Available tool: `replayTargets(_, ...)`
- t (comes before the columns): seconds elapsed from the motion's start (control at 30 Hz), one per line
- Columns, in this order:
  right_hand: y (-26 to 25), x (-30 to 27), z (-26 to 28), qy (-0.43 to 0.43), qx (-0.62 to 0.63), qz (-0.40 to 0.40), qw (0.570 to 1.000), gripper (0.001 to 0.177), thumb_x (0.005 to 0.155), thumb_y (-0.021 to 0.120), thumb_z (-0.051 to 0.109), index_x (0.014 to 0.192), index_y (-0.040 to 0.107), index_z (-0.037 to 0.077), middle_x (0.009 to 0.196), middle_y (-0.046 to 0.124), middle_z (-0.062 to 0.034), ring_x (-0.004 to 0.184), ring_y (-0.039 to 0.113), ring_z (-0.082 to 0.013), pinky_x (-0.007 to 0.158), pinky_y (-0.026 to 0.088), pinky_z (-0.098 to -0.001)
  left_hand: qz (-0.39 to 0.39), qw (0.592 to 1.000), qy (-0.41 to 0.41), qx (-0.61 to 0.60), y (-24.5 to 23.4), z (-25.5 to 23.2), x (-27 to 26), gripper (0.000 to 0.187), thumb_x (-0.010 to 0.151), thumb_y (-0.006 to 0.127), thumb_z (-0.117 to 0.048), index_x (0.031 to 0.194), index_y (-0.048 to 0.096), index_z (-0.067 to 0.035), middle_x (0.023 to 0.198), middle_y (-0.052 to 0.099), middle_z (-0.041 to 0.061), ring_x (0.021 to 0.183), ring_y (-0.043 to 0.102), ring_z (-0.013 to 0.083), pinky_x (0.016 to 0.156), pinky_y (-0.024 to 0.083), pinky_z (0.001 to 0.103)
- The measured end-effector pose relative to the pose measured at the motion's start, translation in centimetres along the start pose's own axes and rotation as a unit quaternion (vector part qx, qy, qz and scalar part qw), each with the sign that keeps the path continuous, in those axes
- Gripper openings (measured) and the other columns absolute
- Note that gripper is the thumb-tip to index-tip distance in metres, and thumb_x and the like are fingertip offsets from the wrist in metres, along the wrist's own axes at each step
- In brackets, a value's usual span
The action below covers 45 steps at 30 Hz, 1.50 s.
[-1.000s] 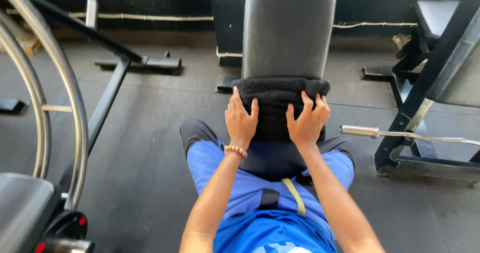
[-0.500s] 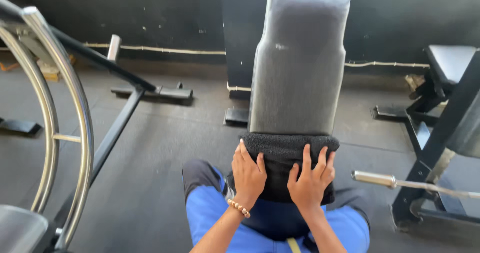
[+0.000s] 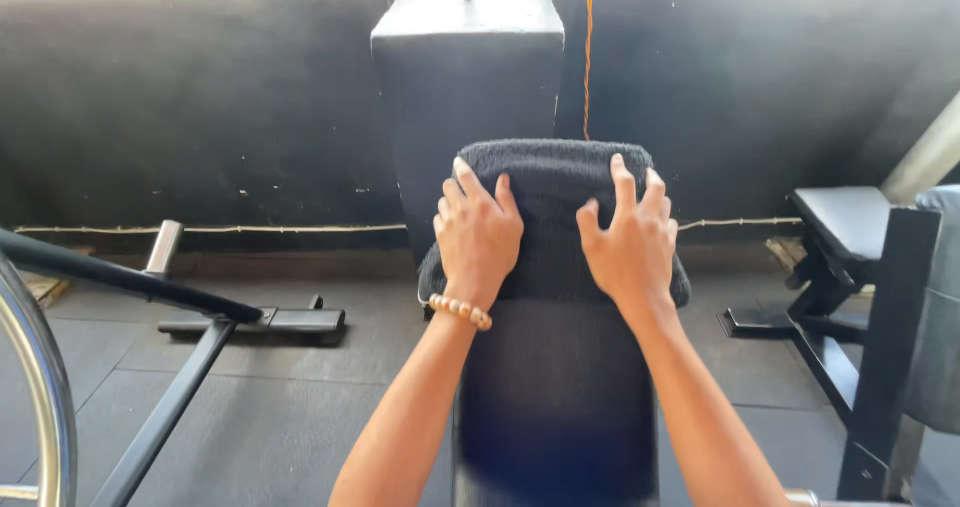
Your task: The person wipes a gym bench with a towel, moving the cloth across the surface and over the top edge.
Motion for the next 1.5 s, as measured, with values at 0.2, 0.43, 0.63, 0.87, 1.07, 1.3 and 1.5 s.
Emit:
replayTargets(0.2, 6.6, 10.8, -2.8, 0.055, -0.031, 0.109, 0.992, 0.057, 0.099, 0.048, 0.066, 0.126, 0.078, 0.026, 0.120, 0.072, -0.0124, 0.114, 0.071, -0.0398, 0.088, 0.054, -0.0557, 0.149, 0.984, -0.085, -0.038, 7.5, 1.3, 9.7, 0.062, 0.103, 0.042, -0.060, 0.132, 0.070, -0.013, 0.109, 0.074, 0.021, 0.102, 0.076, 0.0480, 0.086, 0.059, 0.059)
replayTargets(0.43, 8.3, 13.1, -1.9, 0.129, -0.026, 0.301, 0.945, 0.064, 0.100, 0.041, 0.065, 0.112, 0.086, 0.022, 0.120, 0.078, -0.0240, 0.125, 0.068, -0.0497, 0.105, 0.051, -0.0605, 0.322, 0.934, -0.153, -0.028, 10.3, 2.1, 12.1, 0.064, 0.092, 0.041, -0.046, 0.122, 0.079, -0.003, 0.115, 0.078, 0.027, 0.118, 0.074, 0.0448, 0.100, 0.057, 0.057)
replayTargets(0.63, 7.8, 12.6, -2.5, 0.152, 0.006, 0.249, 0.956, 0.065, 0.100, 0.041, 0.062, 0.107, 0.087, 0.017, 0.110, 0.080, -0.0266, 0.117, 0.072, -0.0506, 0.100, 0.052, -0.0625, 0.306, 0.932, -0.189, -0.041, 8.9, 1.9, 10.9, 0.070, 0.094, 0.040, -0.052, 0.125, 0.078, -0.002, 0.120, 0.078, 0.026, 0.121, 0.073, 0.0440, 0.105, 0.056, 0.056)
replayTargets(0.87, 6.1, 10.8, -1.8, 0.111, -0.018, 0.173, 0.978, 0.066, 0.107, 0.033, 0.058, 0.119, 0.085, 0.019, 0.108, 0.080, -0.0227, 0.109, 0.075, -0.0474, 0.096, 0.055, -0.0578, 0.254, 0.954, -0.147, -0.067, 6.1, 0.9, 8.4, 0.071, 0.104, 0.030, -0.050, 0.131, 0.074, -0.001, 0.119, 0.078, 0.025, 0.118, 0.074, 0.0439, 0.104, 0.056, 0.055)
replayTargets(1.07, 0.7, 5.6, 0.9, 0.007, -0.035, 0.028, 0.999, 0.043, 0.115, 0.045, 0.035, 0.127, 0.078, 0.010, 0.126, 0.071, -0.0172, 0.121, 0.061, -0.0373, 0.096, 0.053, -0.0531, 0.161, 0.975, -0.116, -0.096, 1.0, -0.1, 4.3, 0.059, 0.111, 0.034, -0.042, 0.143, 0.062, -0.001, 0.124, 0.073, 0.028, 0.122, 0.071, 0.0457, 0.106, 0.053, 0.055)
replayTargets(1.3, -3.0, -2.7, 2.2, -0.041, -0.058, -0.013, 0.997, 0.045, 0.114, 0.049, 0.031, 0.155, 0.054, 0.014, 0.133, 0.050, -0.0200, 0.118, 0.054, -0.0399, 0.086, 0.053, -0.0526, 0.043, 0.996, -0.061, -0.039, -2.9, 1.2, -2.7, 0.062, 0.112, 0.041, -0.047, 0.151, 0.052, 0.000, 0.110, 0.072, 0.026, 0.107, 0.072, 0.0444, 0.091, 0.056, 0.053)
replayTargets(1.5, -5.6, -11.6, 2.0, -0.063, -0.105, -0.034, 0.992, 0.052, 0.111, 0.053, 0.033, 0.160, 0.050, 0.016, 0.134, 0.051, -0.0207, 0.117, 0.050, -0.0373, 0.086, 0.044, -0.0499, 0.016, 0.999, -0.042, 0.001, -6.3, 2.4, -11.1, 0.060, 0.110, 0.048, -0.044, 0.152, 0.055, 0.000, 0.110, 0.068, 0.023, 0.102, 0.069, 0.0396, 0.083, 0.055, 0.049)
Point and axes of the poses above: each hand's wrist, its own x-axis towards the middle knuckle, its own y-axis out of the palm, z = x × y, the point moved 10 cm from there along x, towards the middle knuckle
